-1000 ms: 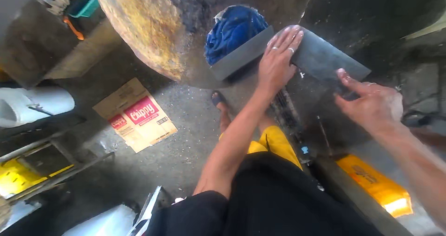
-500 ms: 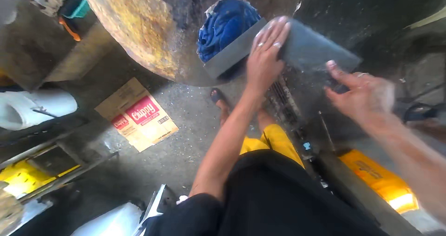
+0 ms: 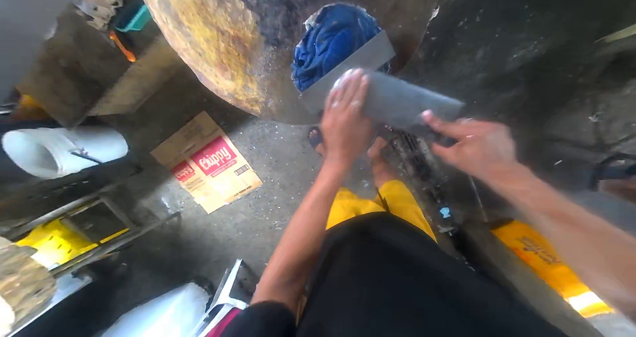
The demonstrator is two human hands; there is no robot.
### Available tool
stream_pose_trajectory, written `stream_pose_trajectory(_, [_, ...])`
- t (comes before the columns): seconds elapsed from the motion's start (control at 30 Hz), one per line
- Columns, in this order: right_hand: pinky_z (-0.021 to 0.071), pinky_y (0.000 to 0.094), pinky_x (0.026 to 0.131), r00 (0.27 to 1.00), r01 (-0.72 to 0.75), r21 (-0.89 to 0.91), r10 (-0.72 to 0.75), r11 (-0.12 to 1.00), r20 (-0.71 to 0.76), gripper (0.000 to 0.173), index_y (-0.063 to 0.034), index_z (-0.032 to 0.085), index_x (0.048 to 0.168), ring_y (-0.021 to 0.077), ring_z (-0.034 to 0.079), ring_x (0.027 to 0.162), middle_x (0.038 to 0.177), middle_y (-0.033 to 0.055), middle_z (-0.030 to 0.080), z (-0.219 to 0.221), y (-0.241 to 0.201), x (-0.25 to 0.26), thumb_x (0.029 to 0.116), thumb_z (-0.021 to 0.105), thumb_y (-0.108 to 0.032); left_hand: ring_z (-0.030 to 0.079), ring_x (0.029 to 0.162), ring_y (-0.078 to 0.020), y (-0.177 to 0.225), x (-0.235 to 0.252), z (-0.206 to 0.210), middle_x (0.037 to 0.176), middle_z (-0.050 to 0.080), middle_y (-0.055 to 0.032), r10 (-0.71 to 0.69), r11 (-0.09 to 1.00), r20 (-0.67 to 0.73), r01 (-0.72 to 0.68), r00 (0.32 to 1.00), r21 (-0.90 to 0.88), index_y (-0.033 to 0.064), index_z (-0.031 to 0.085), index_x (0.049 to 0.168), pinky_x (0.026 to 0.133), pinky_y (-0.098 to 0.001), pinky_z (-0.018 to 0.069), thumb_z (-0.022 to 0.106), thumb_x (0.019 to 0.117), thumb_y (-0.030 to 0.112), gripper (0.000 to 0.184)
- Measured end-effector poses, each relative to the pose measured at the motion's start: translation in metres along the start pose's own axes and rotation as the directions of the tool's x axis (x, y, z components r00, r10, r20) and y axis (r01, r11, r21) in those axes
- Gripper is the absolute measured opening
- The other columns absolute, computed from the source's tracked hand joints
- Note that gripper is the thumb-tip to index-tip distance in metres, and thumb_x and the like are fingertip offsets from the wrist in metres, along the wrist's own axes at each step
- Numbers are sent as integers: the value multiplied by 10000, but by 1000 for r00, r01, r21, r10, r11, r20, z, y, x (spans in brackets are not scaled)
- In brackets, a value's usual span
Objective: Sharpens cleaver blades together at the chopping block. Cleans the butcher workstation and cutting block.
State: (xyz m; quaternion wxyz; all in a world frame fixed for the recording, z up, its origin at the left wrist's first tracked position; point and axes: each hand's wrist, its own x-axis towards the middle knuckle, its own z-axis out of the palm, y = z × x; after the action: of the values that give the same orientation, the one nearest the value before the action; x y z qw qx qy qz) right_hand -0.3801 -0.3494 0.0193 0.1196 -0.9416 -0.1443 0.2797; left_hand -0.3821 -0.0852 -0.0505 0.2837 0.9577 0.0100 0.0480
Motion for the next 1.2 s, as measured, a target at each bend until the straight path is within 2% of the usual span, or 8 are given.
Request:
stream_pose_trajectory(0.1, [529, 565, 590, 991, 134, 48, -135, 990, 17, 585, -470, 511, 1494, 364, 698, 754, 926, 140, 722, 29, -27, 8, 946, 673, -340, 535, 1398, -226, -38, -33, -24, 1434, 632, -50, -48, 998, -79, 52, 996, 44, 130, 699, 1331, 1217, -445, 362, 704, 811, 58, 525])
stream_pose_trajectory(0.23, [527, 544, 594, 995, 99, 27, -99, 995, -16, 589, -475, 515, 1489, 349, 700, 767, 929, 131, 724, 34, -29, 5, 941, 693, -352, 508, 1421, -217, -39, -41, -21, 1466, 606, -49, -30, 999, -98, 34, 995, 42, 112, 678, 1354, 1229, -437, 342, 668, 842, 87, 513])
stream_pose_trajectory(0.43, [543, 578, 641, 987, 147, 79, -141, 986, -84, 597, -419, 525, 1501, 388, 699, 804, 984, 181, 712, 68, -10, 16, 947, 718, -312, 456, 1461, -208, -42, -68, -31, 1510, 565, -55, 276, 961, 108, -276, 955, -15, 104, 647, 1388, 1252, -435, 300, 644, 986, 249, 427])
stream_pose_trajectory(0.63, [528, 557, 583, 972, 215, 48, -209, 976, -109, 531, -430, 535, 1490, 389, 689, 739, 899, 185, 699, 68, -1, 23, 974, 644, -369, 459, 1459, -217, -58, -53, -32, 1521, 552, -64, 192, 976, 103, -201, 976, 85, 97, 624, 1412, 1245, -420, 317, 661, 954, 185, 469])
stream_pose_trajectory(0.8, [510, 529, 546, 966, 221, 27, -215, 975, -140, 517, -456, 539, 1477, 359, 681, 710, 896, 153, 698, 35, 13, 20, 974, 632, -380, 553, 1379, -242, -32, -35, -9, 1410, 647, -83, 102, 992, -61, -97, 993, 77, 83, 706, 1302, 1204, -430, 377, 693, 907, 134, 399])
stream_pose_trajectory(1.03, [459, 735, 655, 994, -64, -13, 62, 998, -89, 555, -401, 497, 1524, 572, 659, 899, 1110, 312, 683, -39, 92, 3, 990, 621, -309, 562, 1367, -242, 52, 59, 70, 1410, 648, -77, 187, 973, -125, -201, 974, -112, 98, 714, 1305, 1182, -426, 401, 747, 813, 162, 497])
stream_pose_trajectory(1.1, [455, 710, 614, 997, -14, 4, 14, 1000, -76, 537, -354, 543, 1501, 566, 658, 837, 1055, 322, 681, -38, 63, 9, 981, 635, -252, 526, 1402, -244, 37, 46, 50, 1453, 613, -79, 144, 987, -79, -148, 986, -59, 99, 691, 1338, 1195, -430, 386, 763, 830, 197, 522])
stream_pose_trajectory(1.2, [510, 592, 547, 986, 163, 86, -161, 983, -29, 562, -419, 576, 1455, 419, 676, 716, 930, 201, 697, -1, 1, 20, 930, 693, -257, 458, 1456, -264, -15, -22, -15, 1520, 549, -83, -13, 997, 5, 13, 1000, 73, 83, 625, 1404, 1227, -462, 358, 737, 881, 198, 547])
